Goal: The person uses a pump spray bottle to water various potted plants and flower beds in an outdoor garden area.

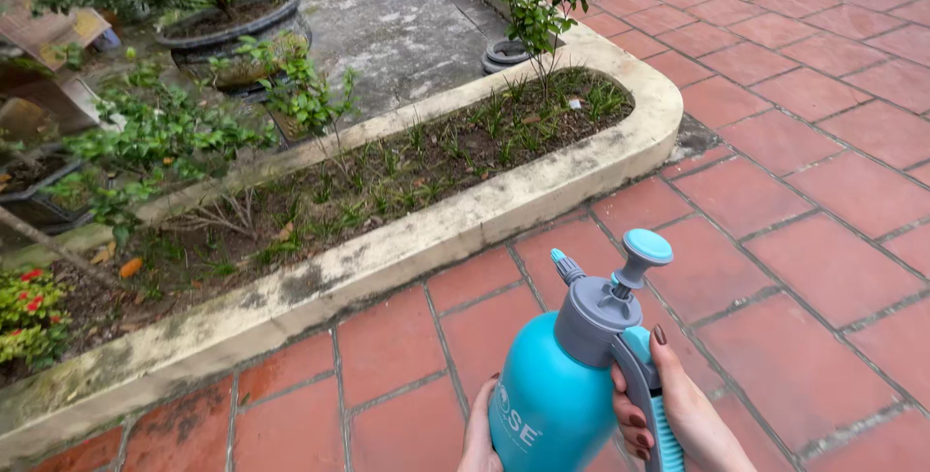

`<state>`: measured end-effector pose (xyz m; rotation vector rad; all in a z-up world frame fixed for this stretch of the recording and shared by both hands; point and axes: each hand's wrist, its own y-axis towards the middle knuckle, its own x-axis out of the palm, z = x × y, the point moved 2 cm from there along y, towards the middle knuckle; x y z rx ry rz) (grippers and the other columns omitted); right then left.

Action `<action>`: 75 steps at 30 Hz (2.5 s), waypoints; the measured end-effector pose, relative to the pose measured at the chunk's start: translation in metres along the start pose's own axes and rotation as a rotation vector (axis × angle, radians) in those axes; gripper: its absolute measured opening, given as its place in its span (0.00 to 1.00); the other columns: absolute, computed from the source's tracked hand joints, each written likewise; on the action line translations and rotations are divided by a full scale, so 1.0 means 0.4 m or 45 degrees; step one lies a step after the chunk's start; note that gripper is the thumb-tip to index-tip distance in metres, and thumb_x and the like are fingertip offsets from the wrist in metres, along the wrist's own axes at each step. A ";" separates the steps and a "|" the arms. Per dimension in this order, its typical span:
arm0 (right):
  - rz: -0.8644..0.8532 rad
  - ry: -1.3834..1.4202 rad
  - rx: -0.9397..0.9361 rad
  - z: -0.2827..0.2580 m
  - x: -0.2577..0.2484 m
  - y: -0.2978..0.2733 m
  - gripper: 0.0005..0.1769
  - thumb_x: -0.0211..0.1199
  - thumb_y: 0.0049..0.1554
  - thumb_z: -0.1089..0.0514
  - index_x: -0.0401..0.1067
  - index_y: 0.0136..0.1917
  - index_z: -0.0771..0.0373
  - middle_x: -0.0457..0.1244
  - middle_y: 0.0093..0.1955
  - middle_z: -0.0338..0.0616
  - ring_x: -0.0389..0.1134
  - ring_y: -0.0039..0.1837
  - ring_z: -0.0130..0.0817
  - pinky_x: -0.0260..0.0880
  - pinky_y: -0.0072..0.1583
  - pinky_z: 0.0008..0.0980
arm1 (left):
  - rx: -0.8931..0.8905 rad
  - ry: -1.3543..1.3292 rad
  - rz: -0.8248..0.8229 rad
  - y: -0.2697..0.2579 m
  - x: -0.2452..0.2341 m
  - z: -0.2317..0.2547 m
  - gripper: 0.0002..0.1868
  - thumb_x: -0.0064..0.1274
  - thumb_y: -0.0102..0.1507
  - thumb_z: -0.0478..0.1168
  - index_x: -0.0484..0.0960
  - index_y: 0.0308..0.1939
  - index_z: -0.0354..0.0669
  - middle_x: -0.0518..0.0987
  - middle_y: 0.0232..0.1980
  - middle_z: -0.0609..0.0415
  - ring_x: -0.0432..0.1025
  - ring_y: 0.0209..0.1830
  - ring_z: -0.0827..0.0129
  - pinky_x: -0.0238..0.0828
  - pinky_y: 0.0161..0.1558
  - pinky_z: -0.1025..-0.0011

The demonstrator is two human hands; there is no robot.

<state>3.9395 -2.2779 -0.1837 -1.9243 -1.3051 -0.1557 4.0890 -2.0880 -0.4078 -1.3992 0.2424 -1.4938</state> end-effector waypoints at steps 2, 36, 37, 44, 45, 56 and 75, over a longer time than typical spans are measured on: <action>0.000 -0.004 0.020 -0.105 -0.031 0.133 0.40 0.37 0.62 0.24 0.60 0.40 0.65 0.47 0.21 0.42 0.47 0.20 0.33 0.48 0.26 0.35 | 0.046 -0.007 -0.082 0.164 0.096 0.053 0.21 0.45 0.68 0.50 0.83 0.54 0.40 0.85 0.48 0.46 0.80 0.47 0.55 0.80 0.48 0.52; -0.525 -0.423 0.449 -1.248 0.057 1.822 0.35 0.36 0.63 0.28 0.62 0.43 0.63 0.50 0.24 0.40 0.49 0.24 0.30 0.49 0.29 0.31 | 0.381 -0.468 0.242 1.357 0.955 0.840 0.27 0.30 0.69 0.53 0.75 0.61 0.43 0.81 0.58 0.42 0.77 0.55 0.51 0.77 0.56 0.49; -0.530 -0.431 0.473 -1.262 0.086 1.866 0.36 0.36 0.62 0.27 0.61 0.42 0.63 0.49 0.24 0.40 0.49 0.23 0.30 0.49 0.28 0.32 | 0.332 -0.516 0.238 1.363 0.993 0.894 0.28 0.30 0.69 0.55 0.75 0.61 0.44 0.81 0.58 0.42 0.77 0.55 0.50 0.76 0.56 0.48; -0.633 -0.353 0.401 -1.420 0.290 2.131 0.35 0.38 0.61 0.28 0.61 0.40 0.63 0.50 0.22 0.39 0.48 0.21 0.28 0.49 0.27 0.31 | 0.416 -0.366 0.270 1.416 1.139 1.260 0.28 0.39 0.66 0.58 0.78 0.60 0.44 0.83 0.55 0.42 0.78 0.53 0.49 0.78 0.52 0.46; -0.634 -0.314 0.404 -1.441 0.309 2.160 0.35 0.39 0.61 0.28 0.61 0.39 0.63 0.49 0.22 0.38 0.48 0.21 0.28 0.48 0.26 0.30 | 0.455 -0.361 0.328 1.445 1.144 1.304 0.28 0.41 0.66 0.59 0.78 0.59 0.43 0.83 0.54 0.42 0.78 0.52 0.49 0.78 0.52 0.46; -0.866 -0.449 0.212 -1.729 0.639 2.565 0.34 0.40 0.61 0.30 0.63 0.40 0.65 0.52 0.23 0.40 0.50 0.22 0.28 0.51 0.26 0.31 | 0.814 -0.423 0.298 1.712 1.301 1.804 0.24 0.52 0.63 0.55 0.80 0.53 0.40 0.83 0.48 0.46 0.77 0.48 0.55 0.77 0.50 0.54; -1.017 -0.529 0.149 -2.257 1.474 2.917 0.38 0.36 0.61 0.25 0.61 0.38 0.62 0.50 0.23 0.36 0.50 0.21 0.27 0.51 0.26 0.30 | 0.948 -0.477 0.174 1.576 1.731 2.735 0.26 0.45 0.66 0.55 0.79 0.58 0.43 0.83 0.55 0.44 0.78 0.52 0.52 0.77 0.54 0.50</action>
